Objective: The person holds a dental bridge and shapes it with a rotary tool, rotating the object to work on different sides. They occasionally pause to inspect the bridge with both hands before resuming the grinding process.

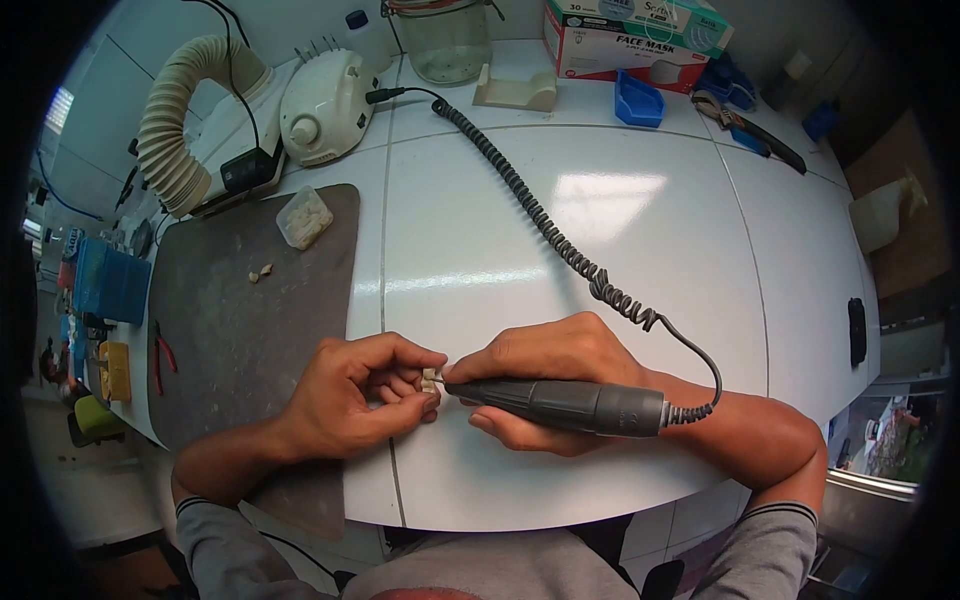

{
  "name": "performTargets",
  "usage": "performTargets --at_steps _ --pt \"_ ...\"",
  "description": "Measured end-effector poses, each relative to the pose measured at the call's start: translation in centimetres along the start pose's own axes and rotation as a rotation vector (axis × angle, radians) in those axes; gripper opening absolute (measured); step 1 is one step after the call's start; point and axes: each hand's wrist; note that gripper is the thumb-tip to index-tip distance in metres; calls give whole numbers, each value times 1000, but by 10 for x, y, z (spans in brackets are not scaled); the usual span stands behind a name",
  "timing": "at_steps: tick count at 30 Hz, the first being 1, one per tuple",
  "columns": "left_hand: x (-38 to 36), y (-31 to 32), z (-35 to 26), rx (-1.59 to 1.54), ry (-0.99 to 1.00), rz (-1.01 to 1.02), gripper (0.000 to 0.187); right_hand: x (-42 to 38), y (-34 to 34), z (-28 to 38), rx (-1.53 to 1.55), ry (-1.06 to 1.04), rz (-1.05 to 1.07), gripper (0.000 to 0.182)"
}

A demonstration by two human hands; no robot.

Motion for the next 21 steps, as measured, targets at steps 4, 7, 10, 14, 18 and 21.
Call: performTargets --at_steps 4,7,10,14,18,21 --pt "0 0 -1 23 3 0 33 -3 -2 -1 -13 18 11 32" --pt "-1 1 0 19 12 -5 33 -3 -3 -1 51 -10 0 33" --pt "-1 1 0 17 8 0 34 -3 -3 -2 40 -37 25 33" --pt "-1 0 -1 16 7 2 34 -1 -2 1 25 -38 35 32" --pt "0 0 -1 22 18 3 34 0 -1 1 18 -56 44 31" --pt "0 0 0 25 6 2 35 -2 -2 -1 26 -51 40 32"
Point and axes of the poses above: each hand's wrist, its own x-axis towards the middle knuckle, its own y-axis out of the palm, z = x × y, and after that the axes turned 3 degrees about -x, right-handed
